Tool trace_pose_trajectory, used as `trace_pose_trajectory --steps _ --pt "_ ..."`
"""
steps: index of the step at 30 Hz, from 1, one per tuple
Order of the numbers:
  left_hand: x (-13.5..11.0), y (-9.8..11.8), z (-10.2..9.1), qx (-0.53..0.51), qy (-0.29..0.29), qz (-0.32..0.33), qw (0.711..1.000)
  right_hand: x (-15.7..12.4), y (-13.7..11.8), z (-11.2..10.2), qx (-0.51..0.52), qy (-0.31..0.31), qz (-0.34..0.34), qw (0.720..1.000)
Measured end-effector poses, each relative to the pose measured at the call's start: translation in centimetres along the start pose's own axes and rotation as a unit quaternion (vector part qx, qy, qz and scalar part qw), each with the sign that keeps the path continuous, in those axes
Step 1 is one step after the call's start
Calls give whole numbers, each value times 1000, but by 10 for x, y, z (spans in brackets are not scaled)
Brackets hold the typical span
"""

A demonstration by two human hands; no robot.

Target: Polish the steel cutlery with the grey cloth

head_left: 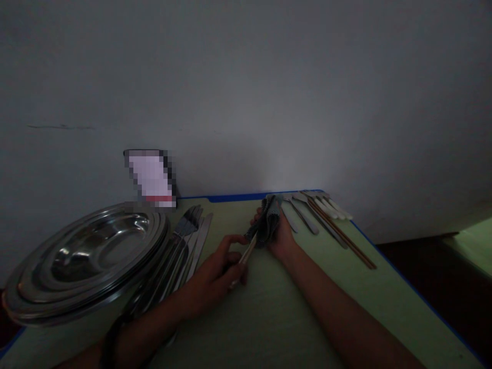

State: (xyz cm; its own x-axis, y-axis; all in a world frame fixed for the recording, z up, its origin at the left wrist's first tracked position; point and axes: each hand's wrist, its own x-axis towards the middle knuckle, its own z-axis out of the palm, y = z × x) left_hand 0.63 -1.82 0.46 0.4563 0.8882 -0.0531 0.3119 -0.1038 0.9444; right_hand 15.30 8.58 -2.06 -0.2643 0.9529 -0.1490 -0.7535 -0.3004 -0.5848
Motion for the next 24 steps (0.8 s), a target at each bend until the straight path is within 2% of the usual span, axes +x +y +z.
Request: trace_pose_trajectory --steps 4,7,10,13,16,24 --pt "-3 2 -4 -56 -71 26 996 1 0 0 -1 -4 -13 1000" --pt "-5 5 -5 -51 -95 47 993 1 0 0 1 7 2 1000" --pt "-5 5 -6 -30 -98 64 993 1 1 -1 4 -2 29 1000" --pt "-5 4 -6 -11 -97 54 994 2 1 -3 16 -23 39 999" --pt "-4 2 -7 -5 -99 40 994 2 0 -3 35 -22 37 998" --pt "-2 1 -9 3 -104 54 993 1 -1 -2 39 -28 78 996"
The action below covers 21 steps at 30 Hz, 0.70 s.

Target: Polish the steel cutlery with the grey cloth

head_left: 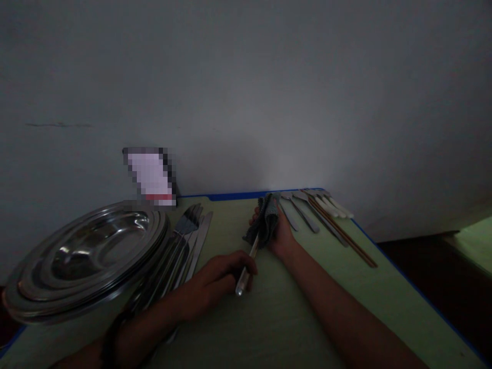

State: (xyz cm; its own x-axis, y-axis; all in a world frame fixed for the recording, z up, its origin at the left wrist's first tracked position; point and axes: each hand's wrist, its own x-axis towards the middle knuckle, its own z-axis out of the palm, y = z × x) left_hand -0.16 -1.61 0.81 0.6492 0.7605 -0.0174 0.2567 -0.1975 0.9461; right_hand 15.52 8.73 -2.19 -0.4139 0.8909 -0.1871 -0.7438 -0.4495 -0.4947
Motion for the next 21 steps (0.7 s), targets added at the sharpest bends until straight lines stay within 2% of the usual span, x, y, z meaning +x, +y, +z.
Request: trace_pose_trajectory --steps 4,10,15,21 --pt "-1 -2 0 8 10 6 1000 2 1 -3 4 -9 -13 1000" --pt "-2 0 -1 77 28 12 997 4 2 -7 4 -23 -39 999" --pt "0 2 1 102 28 27 994 2 1 -6 2 -27 -19 999" --pt "0 -3 2 128 31 22 991 3 1 -7 2 -42 -36 998"
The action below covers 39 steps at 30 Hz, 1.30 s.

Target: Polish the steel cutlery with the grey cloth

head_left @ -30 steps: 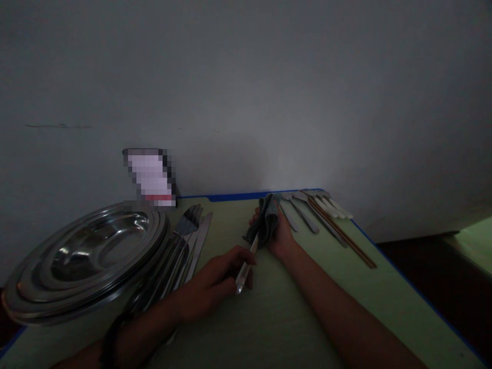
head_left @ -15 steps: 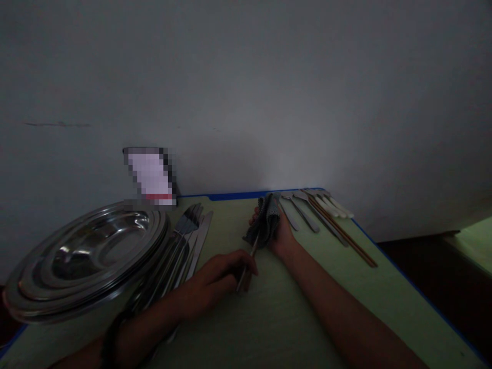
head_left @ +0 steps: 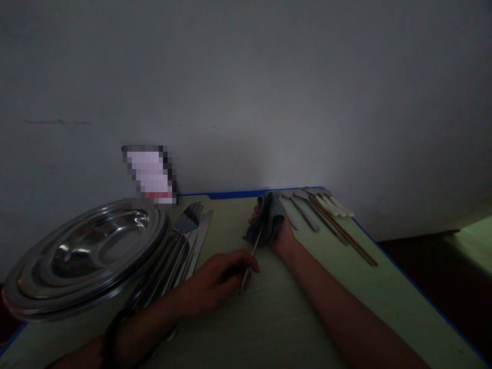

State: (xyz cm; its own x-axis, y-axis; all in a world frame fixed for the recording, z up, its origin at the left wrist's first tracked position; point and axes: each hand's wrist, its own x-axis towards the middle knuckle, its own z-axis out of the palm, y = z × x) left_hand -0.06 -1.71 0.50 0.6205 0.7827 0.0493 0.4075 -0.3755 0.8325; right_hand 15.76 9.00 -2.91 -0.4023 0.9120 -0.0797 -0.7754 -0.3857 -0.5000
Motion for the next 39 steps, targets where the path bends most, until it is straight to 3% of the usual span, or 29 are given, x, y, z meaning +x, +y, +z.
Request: trace_pose_trajectory --steps 10,18,25,32,39 --pt "1 -1 7 4 -5 -35 999 -1 1 3 -2 -3 4 1000" --pt "-2 6 1 15 -13 -5 1000 0 1 0 -2 6 18 1000" --pt "1 8 4 66 9 -57 996 1 -1 2 -4 13 24 1000" --pt "1 4 0 -40 -21 17 999 -3 -2 6 -5 25 22 999" --pt "2 5 1 -27 -21 12 999 -6 -3 8 -4 36 18 999"
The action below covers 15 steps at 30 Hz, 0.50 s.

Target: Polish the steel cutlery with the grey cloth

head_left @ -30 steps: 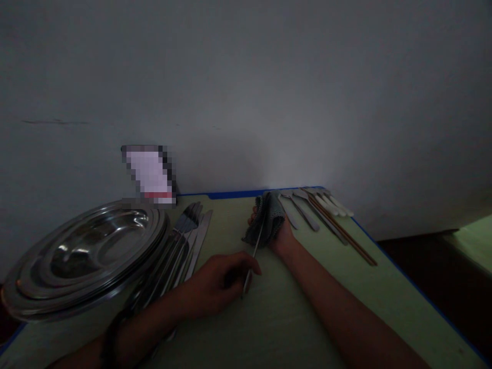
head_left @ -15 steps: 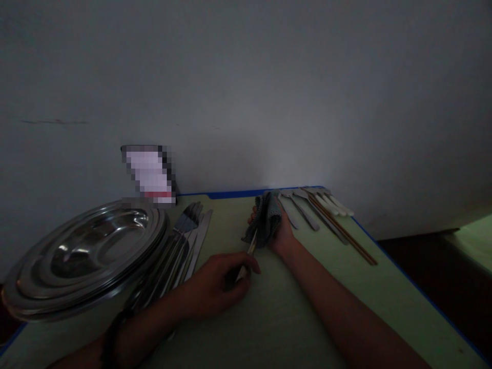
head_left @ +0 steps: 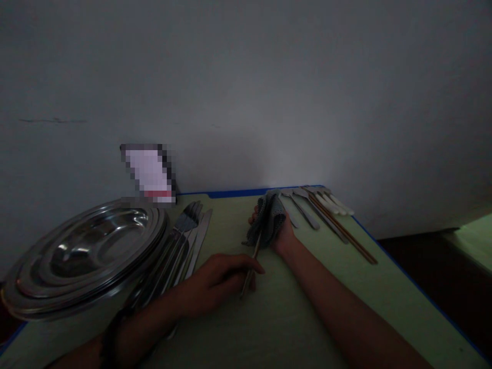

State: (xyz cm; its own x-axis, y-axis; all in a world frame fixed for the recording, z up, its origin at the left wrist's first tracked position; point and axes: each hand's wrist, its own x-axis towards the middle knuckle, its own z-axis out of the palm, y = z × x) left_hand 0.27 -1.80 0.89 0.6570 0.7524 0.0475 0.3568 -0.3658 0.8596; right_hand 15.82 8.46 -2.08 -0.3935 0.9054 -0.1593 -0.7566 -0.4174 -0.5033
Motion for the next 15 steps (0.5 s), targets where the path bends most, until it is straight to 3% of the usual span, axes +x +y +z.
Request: trace_pose_trajectory --steps 15 --pt "0 1 3 41 8 -41 998 1 1 3 -18 -10 -9 1000"
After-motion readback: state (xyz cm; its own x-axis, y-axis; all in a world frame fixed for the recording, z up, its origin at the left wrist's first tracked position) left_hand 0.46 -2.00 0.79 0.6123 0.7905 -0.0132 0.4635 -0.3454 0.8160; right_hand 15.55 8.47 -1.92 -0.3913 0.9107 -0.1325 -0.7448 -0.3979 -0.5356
